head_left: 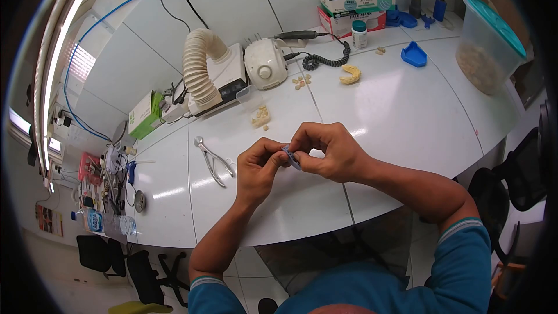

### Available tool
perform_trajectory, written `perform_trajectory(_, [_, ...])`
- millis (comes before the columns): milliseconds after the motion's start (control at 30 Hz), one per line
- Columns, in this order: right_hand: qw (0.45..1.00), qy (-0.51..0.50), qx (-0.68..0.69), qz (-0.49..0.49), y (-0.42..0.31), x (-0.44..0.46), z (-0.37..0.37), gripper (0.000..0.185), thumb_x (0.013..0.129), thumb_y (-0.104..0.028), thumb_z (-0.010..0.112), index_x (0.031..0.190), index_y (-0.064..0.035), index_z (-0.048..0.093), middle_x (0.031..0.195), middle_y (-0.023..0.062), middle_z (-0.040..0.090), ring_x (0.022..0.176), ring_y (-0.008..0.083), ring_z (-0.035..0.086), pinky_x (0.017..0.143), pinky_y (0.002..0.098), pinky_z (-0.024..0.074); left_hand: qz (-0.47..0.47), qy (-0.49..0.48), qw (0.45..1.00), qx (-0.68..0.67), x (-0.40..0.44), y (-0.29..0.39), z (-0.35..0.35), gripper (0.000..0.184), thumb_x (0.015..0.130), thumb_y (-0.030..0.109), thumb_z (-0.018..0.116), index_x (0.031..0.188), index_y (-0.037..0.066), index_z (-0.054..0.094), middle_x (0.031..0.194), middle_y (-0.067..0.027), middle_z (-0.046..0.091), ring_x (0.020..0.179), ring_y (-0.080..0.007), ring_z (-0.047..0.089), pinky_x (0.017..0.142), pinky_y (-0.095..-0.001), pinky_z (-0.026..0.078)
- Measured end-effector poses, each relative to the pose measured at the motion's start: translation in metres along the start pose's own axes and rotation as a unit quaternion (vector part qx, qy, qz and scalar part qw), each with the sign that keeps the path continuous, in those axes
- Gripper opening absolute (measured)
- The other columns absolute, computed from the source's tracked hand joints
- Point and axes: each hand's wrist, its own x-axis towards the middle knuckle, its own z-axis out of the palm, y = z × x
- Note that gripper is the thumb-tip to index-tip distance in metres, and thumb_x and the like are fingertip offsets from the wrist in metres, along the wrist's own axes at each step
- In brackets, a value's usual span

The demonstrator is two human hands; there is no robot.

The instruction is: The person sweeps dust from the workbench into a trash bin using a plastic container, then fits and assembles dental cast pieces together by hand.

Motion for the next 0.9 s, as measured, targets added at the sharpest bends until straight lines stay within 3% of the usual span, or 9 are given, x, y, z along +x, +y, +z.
perform_trajectory(167, [1.0, 0.007, -0.012, -0.014, 0.003, 0.0, 0.001, 0.009, 0.094, -0.002, 0.072, 0.102, 0.0024, 0.07, 0.086, 0.0088, 0.078, 0.083, 0.0111, 0.075, 0.085, 0.032, 0.061, 0.011, 0.0, 1.0, 0.012, 0.0, 0.0, 0.0, 0.012, 0.106, 0.006, 0.074, 0.113, -0.003, 0.074, 0.098, -0.0055, 0.076, 0.09, -0.0105, 0.07, 0.084, -0.0263, 0.057])
perform_trajectory(367, [0.995, 0.016, -0.086, -0.038, 0.0, -0.001, 0.001, 0.011, 0.092, -0.001, 0.072, 0.102, 0.0023, 0.07, 0.087, 0.0115, 0.079, 0.084, 0.0167, 0.079, 0.082, 0.0334, 0.0627, 0.037, 0.002, 0.999, 0.029, 0.0, 0.001, 0.0, 0.012, 0.104, 0.003, 0.075, 0.114, -0.003, 0.074, 0.099, -0.006, 0.076, 0.093, -0.0103, 0.071, 0.083, -0.0266, 0.058])
perform_trajectory(467, [0.981, 0.045, -0.142, -0.127, 0.003, 0.0, 0.002, 0.013, 0.093, -0.001, 0.074, 0.105, 0.0018, 0.07, 0.089, 0.0129, 0.08, 0.085, 0.0216, 0.081, 0.081, 0.0339, 0.0636, 0.055, 0.004, 0.998, 0.004, 0.005, -0.003, -0.004, 0.014, 0.102, -0.001, 0.075, 0.116, -0.004, 0.074, 0.113, -0.0097, 0.075, 0.101, -0.0136, 0.072, 0.088, -0.0275, 0.061])
perform_trajectory(567, [0.973, 0.07, -0.163, -0.151, 0.002, 0.001, 0.003, 0.015, 0.093, -0.002, 0.075, 0.107, 0.0017, 0.069, 0.091, 0.0138, 0.08, 0.087, 0.024, 0.082, 0.081, 0.0341, 0.0639, 0.096, 0.054, 0.994, 0.027, 0.007, 0.012, 0.008, 0.018, 0.1, -0.003, 0.076, 0.118, -0.006, 0.074, 0.128, -0.014, 0.069, 0.112, -0.0185, 0.072, 0.095, -0.0291, 0.064])
perform_trajectory(667, [0.969, 0.072, -0.182, -0.154, 0.0, 0.0, 0.002, 0.017, 0.094, -0.002, 0.075, 0.109, 0.0019, 0.068, 0.092, 0.0137, 0.08, 0.088, 0.0251, 0.082, 0.081, 0.0347, 0.0641, 0.033, 0.068, 0.997, -0.01, 0.006, 0.01, 0.005, 0.022, 0.098, -0.005, 0.077, 0.12, -0.006, 0.074, 0.136, -0.0161, 0.064, 0.118, -0.0225, 0.072, 0.1, -0.031, 0.065])
perform_trajectory(900, [0.986, 0.052, -0.117, -0.11, 0.0, 0.001, 0.0, 0.016, 0.094, -0.003, 0.076, 0.108, 0.0039, 0.072, 0.095, 0.0155, 0.081, 0.093, 0.0223, 0.082, 0.087, 0.0336, 0.0635, 0.117, 0.036, 0.992, 0.043, 0.006, 0.007, 0.001, 0.029, 0.095, -0.012, 0.075, 0.123, -0.003, 0.072, 0.141, -0.0159, 0.058, 0.123, -0.0226, 0.07, 0.102, -0.0312, 0.064])
